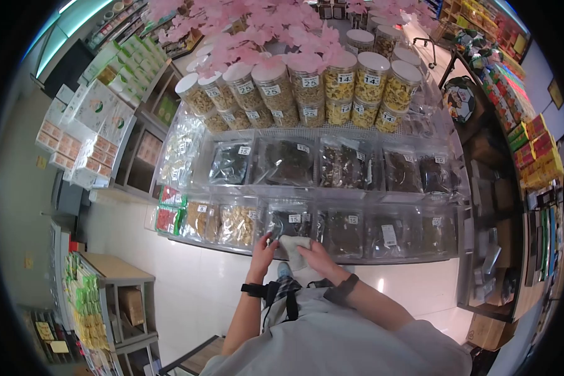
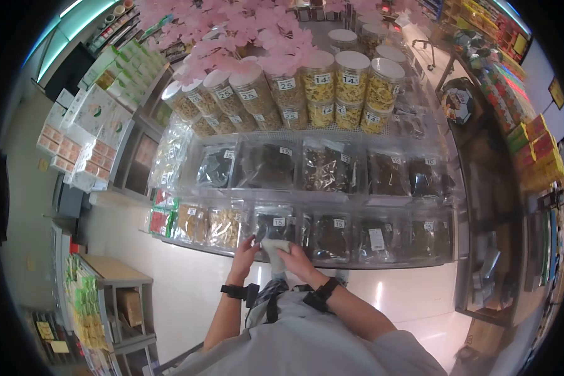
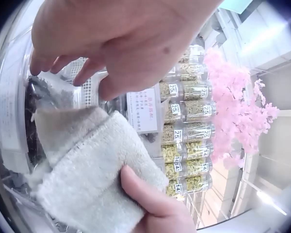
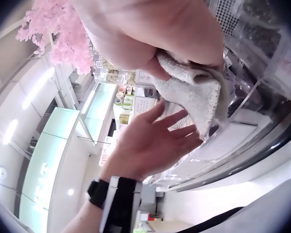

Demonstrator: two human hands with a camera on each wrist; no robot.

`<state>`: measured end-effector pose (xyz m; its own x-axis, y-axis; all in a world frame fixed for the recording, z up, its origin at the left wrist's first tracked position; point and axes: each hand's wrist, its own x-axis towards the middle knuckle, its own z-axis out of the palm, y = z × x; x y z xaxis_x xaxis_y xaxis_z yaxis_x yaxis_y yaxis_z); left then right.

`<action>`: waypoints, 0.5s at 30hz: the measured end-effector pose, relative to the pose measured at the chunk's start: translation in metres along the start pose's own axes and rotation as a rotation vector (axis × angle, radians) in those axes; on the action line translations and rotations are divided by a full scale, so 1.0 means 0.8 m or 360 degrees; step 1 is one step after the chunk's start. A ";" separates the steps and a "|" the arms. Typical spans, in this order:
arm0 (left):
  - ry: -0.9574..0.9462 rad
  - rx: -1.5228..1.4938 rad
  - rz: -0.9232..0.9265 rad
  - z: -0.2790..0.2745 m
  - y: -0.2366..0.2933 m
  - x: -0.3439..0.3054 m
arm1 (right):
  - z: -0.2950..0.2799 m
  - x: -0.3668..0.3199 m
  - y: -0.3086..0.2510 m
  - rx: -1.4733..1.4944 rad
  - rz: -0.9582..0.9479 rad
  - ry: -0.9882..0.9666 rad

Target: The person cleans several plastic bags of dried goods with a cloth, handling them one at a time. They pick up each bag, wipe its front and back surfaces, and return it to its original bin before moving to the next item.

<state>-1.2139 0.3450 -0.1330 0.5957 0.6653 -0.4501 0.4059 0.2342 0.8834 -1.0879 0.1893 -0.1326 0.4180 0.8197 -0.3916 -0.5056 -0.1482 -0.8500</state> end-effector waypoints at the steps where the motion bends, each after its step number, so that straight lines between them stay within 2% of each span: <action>1: 0.0010 0.0021 -0.0046 -0.005 0.012 0.008 | 0.009 0.016 0.016 -0.0154 -0.0106 0.0039; 2: 0.0031 -0.0067 -0.0181 -0.010 0.021 0.011 | 0.013 0.038 0.039 -0.0505 -0.0199 0.0278; 3: -0.0112 -0.0125 -0.0313 -0.011 0.058 -0.006 | 0.024 0.047 0.042 -0.0508 -0.0208 0.0315; 5: -0.0258 -0.0116 -0.0064 -0.029 0.014 0.030 | 0.038 0.060 0.050 -0.1079 -0.0449 0.0632; 6: -0.0290 -0.0133 -0.0069 -0.035 0.007 0.035 | 0.031 0.078 0.079 -0.1122 -0.0429 0.0640; 8: -0.0375 -0.0103 -0.0120 -0.043 -0.002 0.042 | 0.035 0.088 0.098 -0.1144 -0.0325 0.0784; 10: -0.0468 -0.0061 -0.0160 -0.045 -0.003 0.051 | 0.049 0.086 0.084 -0.1156 -0.0230 0.0939; 13: -0.0588 -0.0037 -0.0194 -0.055 0.009 0.044 | 0.063 0.069 0.069 -0.1039 -0.0208 0.0986; 15: -0.0642 -0.0039 -0.0174 -0.065 0.034 0.043 | 0.062 0.068 0.054 -0.0716 -0.0195 0.0904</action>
<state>-1.2186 0.4110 -0.1179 0.7756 0.3059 -0.5521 0.4680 0.3083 0.8282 -1.1246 0.2552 -0.1729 0.8401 0.4500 -0.3030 -0.1224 -0.3868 -0.9140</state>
